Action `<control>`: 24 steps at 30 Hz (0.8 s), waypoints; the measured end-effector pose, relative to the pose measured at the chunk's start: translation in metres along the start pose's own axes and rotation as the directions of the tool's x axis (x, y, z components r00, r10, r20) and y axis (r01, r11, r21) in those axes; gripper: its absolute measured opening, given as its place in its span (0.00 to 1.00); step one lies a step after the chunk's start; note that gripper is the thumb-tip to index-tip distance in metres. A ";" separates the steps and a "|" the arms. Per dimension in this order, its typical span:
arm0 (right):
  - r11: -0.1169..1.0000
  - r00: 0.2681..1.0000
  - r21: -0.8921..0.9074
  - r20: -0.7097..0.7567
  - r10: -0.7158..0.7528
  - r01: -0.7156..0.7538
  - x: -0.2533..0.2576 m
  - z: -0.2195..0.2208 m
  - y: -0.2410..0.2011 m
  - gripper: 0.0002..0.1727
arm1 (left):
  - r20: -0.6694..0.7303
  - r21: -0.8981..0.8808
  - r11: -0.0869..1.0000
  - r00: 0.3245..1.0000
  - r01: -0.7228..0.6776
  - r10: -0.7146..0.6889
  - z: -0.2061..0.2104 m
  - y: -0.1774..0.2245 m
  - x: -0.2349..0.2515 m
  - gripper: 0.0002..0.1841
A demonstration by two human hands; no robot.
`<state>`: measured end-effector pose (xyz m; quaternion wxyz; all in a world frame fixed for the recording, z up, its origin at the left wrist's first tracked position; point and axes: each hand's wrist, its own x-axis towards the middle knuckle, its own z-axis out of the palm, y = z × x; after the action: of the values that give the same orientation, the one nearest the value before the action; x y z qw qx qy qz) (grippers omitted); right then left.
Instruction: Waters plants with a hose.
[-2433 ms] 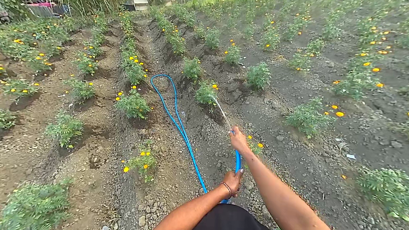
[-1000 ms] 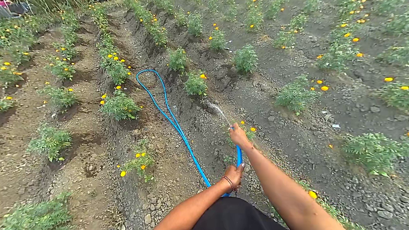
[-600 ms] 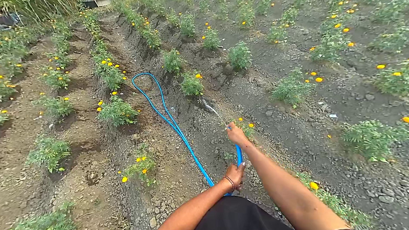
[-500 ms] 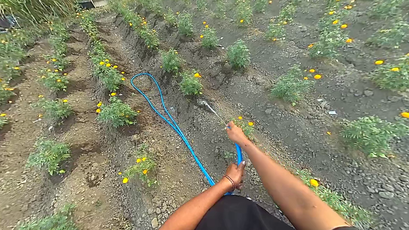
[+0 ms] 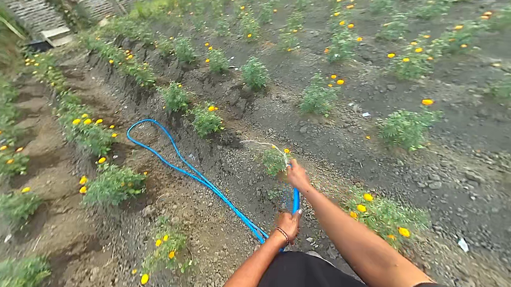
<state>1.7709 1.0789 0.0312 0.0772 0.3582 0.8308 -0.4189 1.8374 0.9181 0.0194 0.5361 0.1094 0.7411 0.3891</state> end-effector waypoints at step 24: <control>0.990 0.977 0.101 -0.182 0.112 -0.094 -0.026 -0.118 0.142 0.21 | 0.138 0.378 0.924 0.990 -0.063 0.011 0.140 0.058 0.039 0.35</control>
<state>1.9035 1.2094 0.0261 0.0039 0.4417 0.7945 -0.4166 1.9298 1.0443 0.0151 0.5456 0.2512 0.7629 0.2392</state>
